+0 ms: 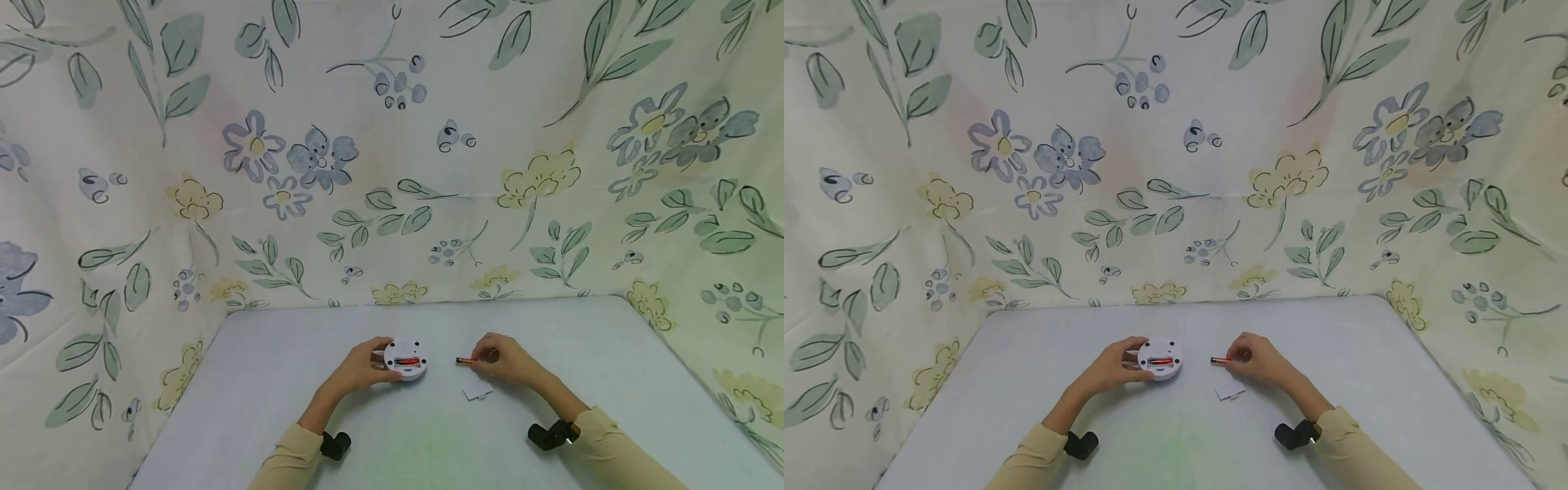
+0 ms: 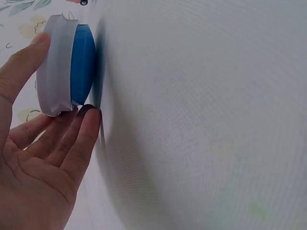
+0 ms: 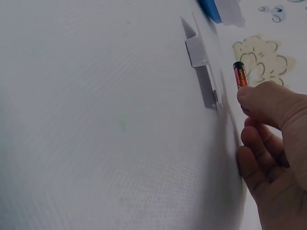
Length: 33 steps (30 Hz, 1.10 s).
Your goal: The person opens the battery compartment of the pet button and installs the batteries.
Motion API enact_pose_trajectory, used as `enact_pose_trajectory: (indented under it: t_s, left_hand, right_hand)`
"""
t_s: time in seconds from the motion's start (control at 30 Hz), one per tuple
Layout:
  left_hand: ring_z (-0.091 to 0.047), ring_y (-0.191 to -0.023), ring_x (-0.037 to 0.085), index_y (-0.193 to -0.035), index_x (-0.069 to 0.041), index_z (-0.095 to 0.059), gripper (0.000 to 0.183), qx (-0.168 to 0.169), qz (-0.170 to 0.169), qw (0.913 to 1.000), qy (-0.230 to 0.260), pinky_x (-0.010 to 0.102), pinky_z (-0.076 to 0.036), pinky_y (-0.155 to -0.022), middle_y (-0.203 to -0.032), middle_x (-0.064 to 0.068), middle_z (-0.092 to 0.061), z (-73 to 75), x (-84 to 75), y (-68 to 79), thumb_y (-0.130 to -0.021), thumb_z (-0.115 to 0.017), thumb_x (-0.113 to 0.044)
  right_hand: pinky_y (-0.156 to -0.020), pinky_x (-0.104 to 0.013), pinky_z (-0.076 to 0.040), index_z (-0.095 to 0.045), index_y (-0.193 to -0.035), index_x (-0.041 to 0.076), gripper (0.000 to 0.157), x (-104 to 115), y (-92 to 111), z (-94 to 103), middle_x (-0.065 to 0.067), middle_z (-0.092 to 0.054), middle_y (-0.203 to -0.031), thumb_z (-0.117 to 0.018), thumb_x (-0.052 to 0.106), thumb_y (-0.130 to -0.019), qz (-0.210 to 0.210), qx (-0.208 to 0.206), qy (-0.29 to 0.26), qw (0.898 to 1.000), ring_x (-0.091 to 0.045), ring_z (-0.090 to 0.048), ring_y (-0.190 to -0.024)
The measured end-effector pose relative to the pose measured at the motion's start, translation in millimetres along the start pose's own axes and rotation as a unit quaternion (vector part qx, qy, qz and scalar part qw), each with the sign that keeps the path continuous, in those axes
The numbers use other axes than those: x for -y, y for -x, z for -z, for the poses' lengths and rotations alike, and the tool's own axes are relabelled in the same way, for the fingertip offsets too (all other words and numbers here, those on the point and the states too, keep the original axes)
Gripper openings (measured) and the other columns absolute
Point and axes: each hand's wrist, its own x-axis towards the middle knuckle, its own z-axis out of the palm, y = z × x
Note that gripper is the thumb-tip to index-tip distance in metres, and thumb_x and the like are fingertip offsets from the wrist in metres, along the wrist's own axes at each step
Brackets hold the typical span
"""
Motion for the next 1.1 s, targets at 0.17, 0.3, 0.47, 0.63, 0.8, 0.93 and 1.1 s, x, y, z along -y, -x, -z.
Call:
enact_pose_trajectory:
  t_s: [0.17,0.3,0.47,0.63,0.8,0.93,1.1]
  left_hand:
    - [-0.064,-0.112,0.030,-0.145,0.000,-0.050,0.077,0.000,0.003,1.0000,0.002,0.038,-0.056,-0.089,-0.130,0.016,-0.060,0.0,-1.7,0.7,-0.083,-0.088,-0.027]
    - [-0.063,-0.113,0.031,-0.146,0.000,-0.050,0.077,0.000,0.005,1.0000,0.002,0.039,-0.056,-0.090,-0.130,0.016,-0.060,0.3,-2.8,0.7,-0.084,-0.087,-0.027]
    - [-0.063,-0.113,0.032,-0.146,0.000,-0.050,0.077,0.001,0.004,1.0000,0.001,0.040,-0.055,-0.090,-0.130,0.017,-0.060,0.7,-2.9,0.9,-0.084,-0.087,-0.026]
    - [-0.063,-0.113,0.032,-0.146,0.000,-0.049,0.077,0.001,0.005,1.0000,0.000,0.041,-0.056,-0.090,-0.131,0.017,-0.060,0.2,-2.6,1.6,-0.084,-0.087,-0.026]
    - [-0.063,-0.113,0.032,-0.146,0.000,-0.049,0.078,0.003,0.008,1.0000,0.002,0.042,-0.056,-0.090,-0.131,0.017,-0.060,0.5,-2.4,1.9,-0.084,-0.087,-0.028]
    - [-0.063,-0.113,0.031,-0.146,-0.001,-0.049,0.079,0.003,0.011,0.9999,-0.001,0.040,-0.056,-0.090,-0.131,0.016,-0.060,1.0,-2.9,2.3,-0.084,-0.087,-0.029]
    - [-0.063,-0.113,0.031,-0.146,-0.001,-0.050,0.078,0.002,0.011,0.9999,0.000,0.040,-0.056,-0.090,-0.131,0.016,-0.060,0.6,-3.1,2.2,-0.084,-0.087,-0.029]
  right_hand:
    - [-0.073,-0.029,-0.054,-0.073,-0.094,0.013,0.011,0.2,-0.2,0.0,0.007,-0.062,-0.091,-0.080,0.007,-0.089,0.000,-0.008,-0.010,1.000,-0.014,-0.058,-0.084]
    - [-0.073,-0.028,-0.055,-0.072,-0.095,0.013,0.010,0.3,-3.2,0.4,0.008,-0.064,-0.090,-0.078,0.007,-0.090,0.002,-0.016,-0.019,1.000,-0.012,-0.061,-0.082]
    - [-0.074,-0.028,-0.056,-0.073,-0.096,0.009,0.005,3.4,-8.9,1.7,0.004,-0.068,-0.091,-0.076,0.007,-0.092,0.011,-0.025,-0.047,0.999,-0.015,-0.065,-0.082]
    - [-0.079,-0.029,-0.056,-0.072,-0.100,0.009,0.006,8.6,-14.7,0.0,0.001,-0.070,-0.094,-0.074,0.012,-0.095,-0.010,-0.028,-0.081,0.996,-0.018,-0.067,-0.085]
    - [-0.080,-0.030,-0.056,-0.072,-0.102,0.010,0.008,13.5,-22.1,-5.4,-0.001,-0.072,-0.096,-0.075,0.012,-0.095,-0.021,-0.035,-0.114,0.993,-0.020,-0.068,-0.087]
    - [-0.078,-0.029,-0.057,-0.072,-0.103,0.009,0.008,17.5,-26.5,-9.3,-0.002,-0.072,-0.096,-0.074,0.011,-0.095,-0.021,-0.043,-0.130,0.990,-0.021,-0.068,-0.087]
    - [-0.076,-0.028,-0.056,-0.072,-0.103,0.006,0.009,22.4,-29.4,-12.2,-0.004,-0.072,-0.096,-0.074,0.009,-0.095,-0.023,-0.054,-0.149,0.987,-0.022,-0.068,-0.086]
